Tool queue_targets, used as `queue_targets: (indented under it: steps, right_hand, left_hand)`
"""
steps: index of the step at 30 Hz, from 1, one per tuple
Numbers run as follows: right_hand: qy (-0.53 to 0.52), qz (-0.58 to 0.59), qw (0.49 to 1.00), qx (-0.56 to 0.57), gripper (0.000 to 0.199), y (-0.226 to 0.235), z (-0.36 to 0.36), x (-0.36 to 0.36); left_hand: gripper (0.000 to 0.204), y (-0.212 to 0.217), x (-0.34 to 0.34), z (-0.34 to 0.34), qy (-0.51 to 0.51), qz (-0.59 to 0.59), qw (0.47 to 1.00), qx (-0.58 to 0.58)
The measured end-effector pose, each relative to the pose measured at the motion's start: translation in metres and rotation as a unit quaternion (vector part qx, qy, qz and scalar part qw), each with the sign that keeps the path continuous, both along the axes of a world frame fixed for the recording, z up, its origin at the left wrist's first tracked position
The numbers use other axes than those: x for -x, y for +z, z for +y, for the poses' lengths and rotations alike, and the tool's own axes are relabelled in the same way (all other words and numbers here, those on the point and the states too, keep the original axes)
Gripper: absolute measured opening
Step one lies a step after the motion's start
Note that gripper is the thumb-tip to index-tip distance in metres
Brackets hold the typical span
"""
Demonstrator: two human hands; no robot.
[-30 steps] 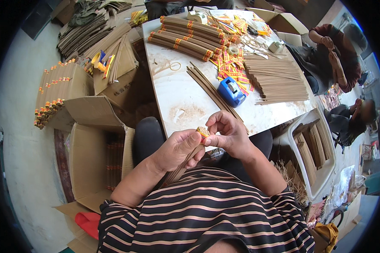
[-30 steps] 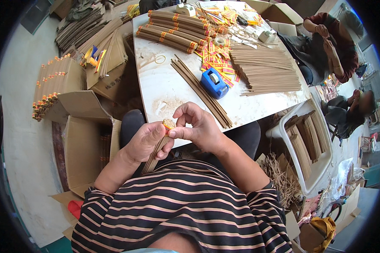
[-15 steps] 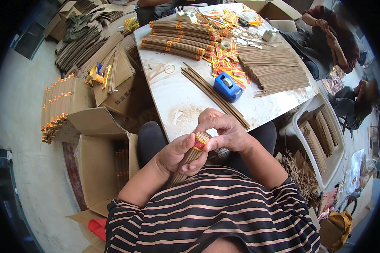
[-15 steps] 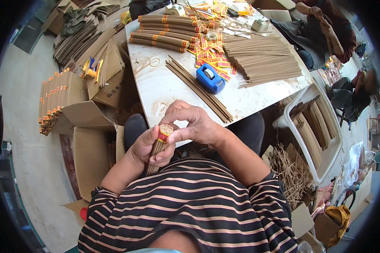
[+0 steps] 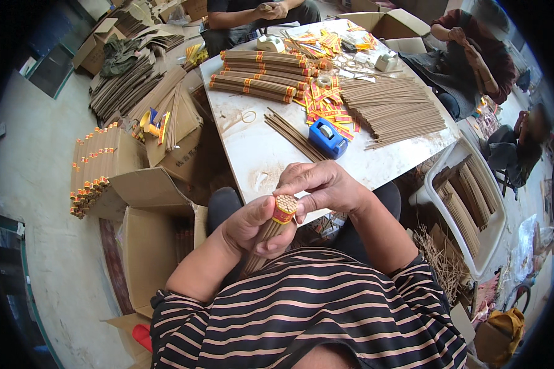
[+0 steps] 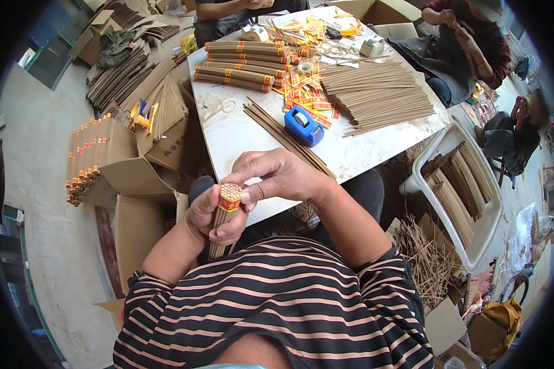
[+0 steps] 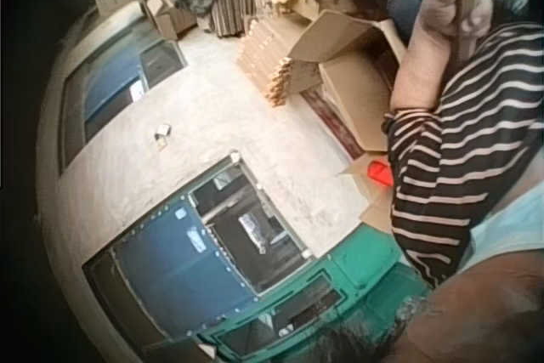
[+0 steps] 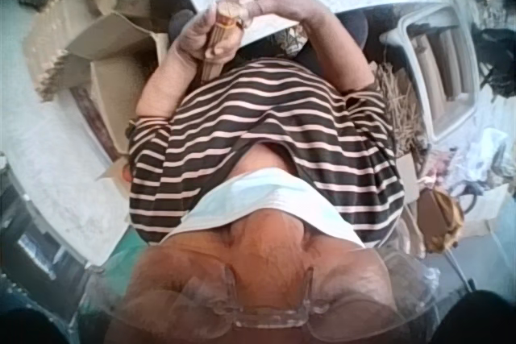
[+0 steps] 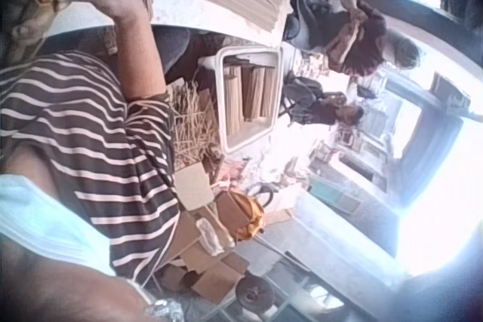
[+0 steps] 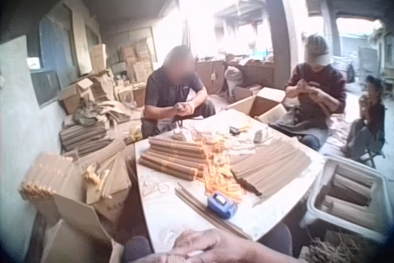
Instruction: The person gathers thin wooden sticks from a table, aligns them into bundles, and secures each bundle with a small paper wrapper. The person places the finished bundles into a cardboard box.
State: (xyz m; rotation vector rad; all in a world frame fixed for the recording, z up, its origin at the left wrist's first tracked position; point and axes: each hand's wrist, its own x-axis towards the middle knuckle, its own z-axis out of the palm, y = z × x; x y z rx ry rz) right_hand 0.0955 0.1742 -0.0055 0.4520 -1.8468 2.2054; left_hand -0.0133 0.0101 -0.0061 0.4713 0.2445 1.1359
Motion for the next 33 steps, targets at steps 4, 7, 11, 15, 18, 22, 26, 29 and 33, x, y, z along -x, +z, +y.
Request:
queue_targets:
  steps: [4, 7, 11, 15, 18, 22, 26, 29, 33]
  right_hand:
    - [-0.169, -0.013, 0.981, 0.096, 0.018, 0.021, -0.001, 0.008]
    - [-0.187, -0.021, 0.977, 0.1, 0.024, 0.033, 0.005, -0.007]
    - [0.013, -0.147, 0.971, -0.187, 0.043, 0.056, -0.033, -0.037]
    - [-0.127, -0.166, 0.976, 0.067, 0.062, 0.001, -0.046, -0.004]
    - [-0.288, 0.001, 0.931, 0.223, 0.055, -0.002, -0.04, 0.003]
    - [-0.298, 0.083, 0.92, 0.24, 0.02, 0.006, -0.019, 0.015]
    - [-0.302, 0.031, 0.939, 0.158, 0.011, -0.003, -0.001, 0.027]
    - [-0.292, -0.029, 0.956, 0.008, 0.014, -0.019, 0.003, 0.029]
    - [-0.274, -0.113, 0.952, -0.071, 0.02, -0.048, -0.007, 0.035]
  left_hand:
    - [0.056, 0.05, 0.011, 0.006, 0.151, 0.159, 0.976, -0.016]
    - [0.051, 0.088, 0.025, 0.022, 0.426, 0.302, 0.839, -0.151]
    - [0.047, 0.112, 0.035, 0.033, 0.64, 0.245, 0.686, -0.244]
    - [0.045, 0.082, 0.031, 0.032, 0.717, 0.19, 0.653, -0.149]
    - [0.042, 0.04, 0.019, 0.029, 0.687, 0.167, 0.697, -0.125]
    - [0.038, -0.017, -0.009, 0.015, 0.604, 0.122, 0.785, 0.068]
    - [0.037, -0.071, -0.008, -0.006, 0.481, 0.17, 0.811, 0.286]
    - [0.044, -0.073, 0.007, -0.006, 0.558, 0.328, 0.735, 0.202]
    - [0.048, -0.039, 0.017, 0.004, 0.564, 0.399, 0.722, 0.038]
